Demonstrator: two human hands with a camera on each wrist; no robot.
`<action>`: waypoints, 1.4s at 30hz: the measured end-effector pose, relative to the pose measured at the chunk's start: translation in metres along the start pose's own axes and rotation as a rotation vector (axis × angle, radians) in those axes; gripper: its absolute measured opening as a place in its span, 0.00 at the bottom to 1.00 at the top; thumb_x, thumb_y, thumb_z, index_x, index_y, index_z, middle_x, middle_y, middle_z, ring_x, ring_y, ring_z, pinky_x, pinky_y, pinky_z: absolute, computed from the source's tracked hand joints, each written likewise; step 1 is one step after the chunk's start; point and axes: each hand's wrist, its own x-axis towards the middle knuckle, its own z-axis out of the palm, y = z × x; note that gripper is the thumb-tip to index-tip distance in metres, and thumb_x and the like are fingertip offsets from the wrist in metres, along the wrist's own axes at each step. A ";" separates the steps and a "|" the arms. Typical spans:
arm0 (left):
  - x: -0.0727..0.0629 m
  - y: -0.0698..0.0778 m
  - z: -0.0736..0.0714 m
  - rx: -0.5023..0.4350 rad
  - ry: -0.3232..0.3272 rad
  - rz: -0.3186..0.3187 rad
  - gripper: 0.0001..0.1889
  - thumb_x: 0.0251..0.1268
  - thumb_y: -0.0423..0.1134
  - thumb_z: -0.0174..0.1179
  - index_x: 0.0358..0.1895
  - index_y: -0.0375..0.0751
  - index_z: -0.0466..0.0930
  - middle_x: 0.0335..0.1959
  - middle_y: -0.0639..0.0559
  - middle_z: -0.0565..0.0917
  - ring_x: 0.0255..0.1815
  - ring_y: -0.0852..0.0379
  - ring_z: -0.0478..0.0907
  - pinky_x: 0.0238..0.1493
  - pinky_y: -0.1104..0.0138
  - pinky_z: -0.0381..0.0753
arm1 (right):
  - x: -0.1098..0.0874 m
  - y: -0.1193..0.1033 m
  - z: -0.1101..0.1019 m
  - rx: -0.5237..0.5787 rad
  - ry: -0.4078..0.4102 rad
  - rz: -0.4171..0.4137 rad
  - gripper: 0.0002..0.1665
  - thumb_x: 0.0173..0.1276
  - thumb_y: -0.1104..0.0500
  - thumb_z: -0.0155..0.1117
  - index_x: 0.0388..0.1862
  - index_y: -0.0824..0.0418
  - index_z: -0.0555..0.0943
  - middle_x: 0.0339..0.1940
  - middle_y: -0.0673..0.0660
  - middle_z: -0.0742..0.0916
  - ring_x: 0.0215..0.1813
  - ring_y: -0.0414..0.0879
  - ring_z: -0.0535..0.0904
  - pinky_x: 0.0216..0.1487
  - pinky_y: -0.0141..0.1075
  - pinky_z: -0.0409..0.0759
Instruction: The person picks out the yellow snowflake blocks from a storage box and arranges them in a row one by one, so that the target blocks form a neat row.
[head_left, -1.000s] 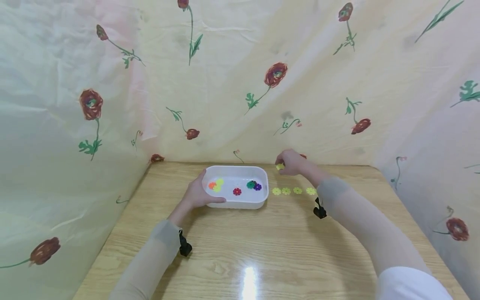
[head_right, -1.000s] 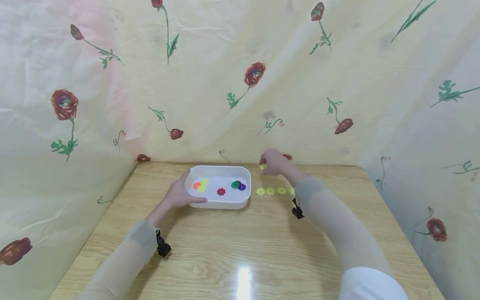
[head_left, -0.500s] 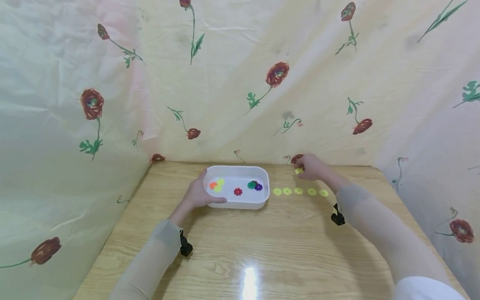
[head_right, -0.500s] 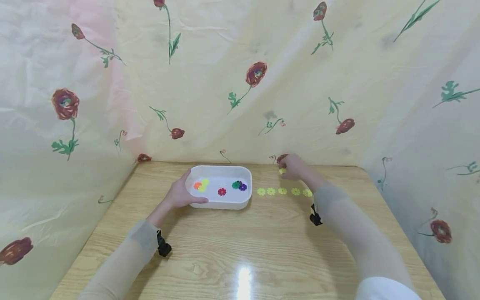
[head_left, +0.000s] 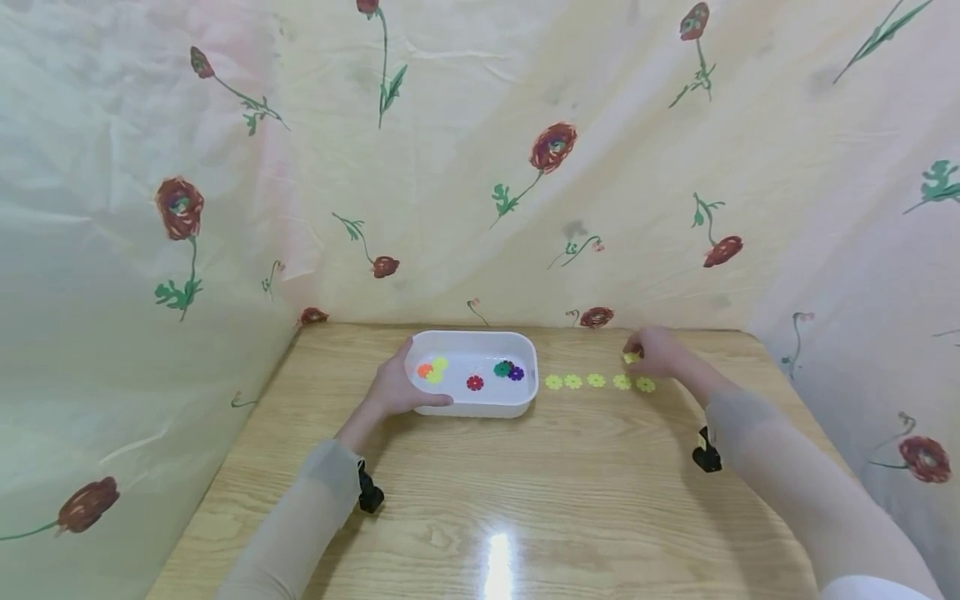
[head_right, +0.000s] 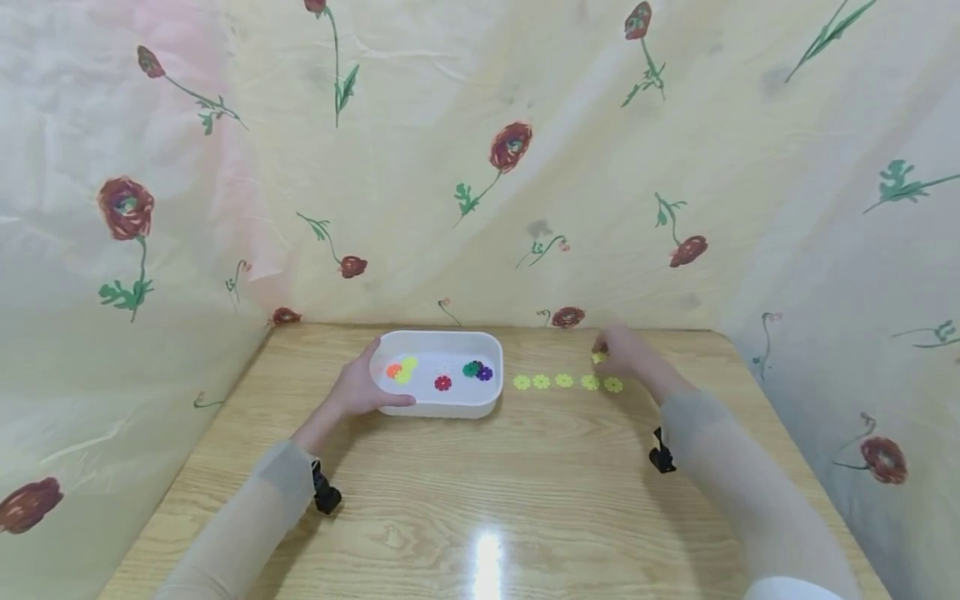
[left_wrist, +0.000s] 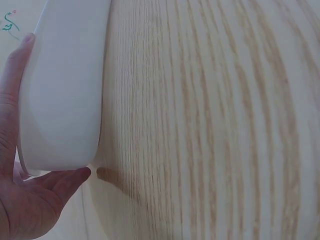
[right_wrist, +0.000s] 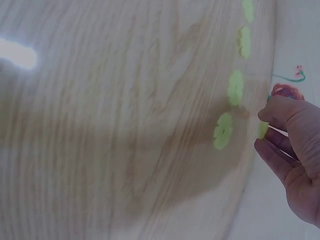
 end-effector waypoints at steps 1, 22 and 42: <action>0.000 0.000 0.000 -0.002 -0.002 0.000 0.73 0.42 0.60 0.86 0.88 0.45 0.45 0.79 0.40 0.69 0.72 0.40 0.72 0.77 0.41 0.72 | -0.002 0.002 0.001 -0.007 -0.002 0.008 0.19 0.60 0.64 0.73 0.48 0.76 0.87 0.42 0.68 0.91 0.44 0.59 0.86 0.52 0.58 0.86; 0.001 -0.007 -0.003 0.025 -0.005 -0.035 0.74 0.40 0.63 0.86 0.88 0.48 0.44 0.80 0.40 0.67 0.73 0.39 0.70 0.77 0.40 0.71 | -0.038 0.026 0.013 0.014 0.068 0.075 0.14 0.58 0.64 0.72 0.43 0.70 0.89 0.35 0.61 0.91 0.39 0.51 0.84 0.50 0.54 0.85; 0.001 0.000 -0.001 0.012 -0.025 -0.010 0.76 0.40 0.62 0.87 0.88 0.43 0.43 0.80 0.39 0.68 0.73 0.39 0.71 0.77 0.42 0.71 | -0.048 0.032 0.018 -0.013 0.085 0.091 0.17 0.55 0.64 0.72 0.44 0.72 0.89 0.33 0.59 0.89 0.37 0.50 0.81 0.46 0.51 0.84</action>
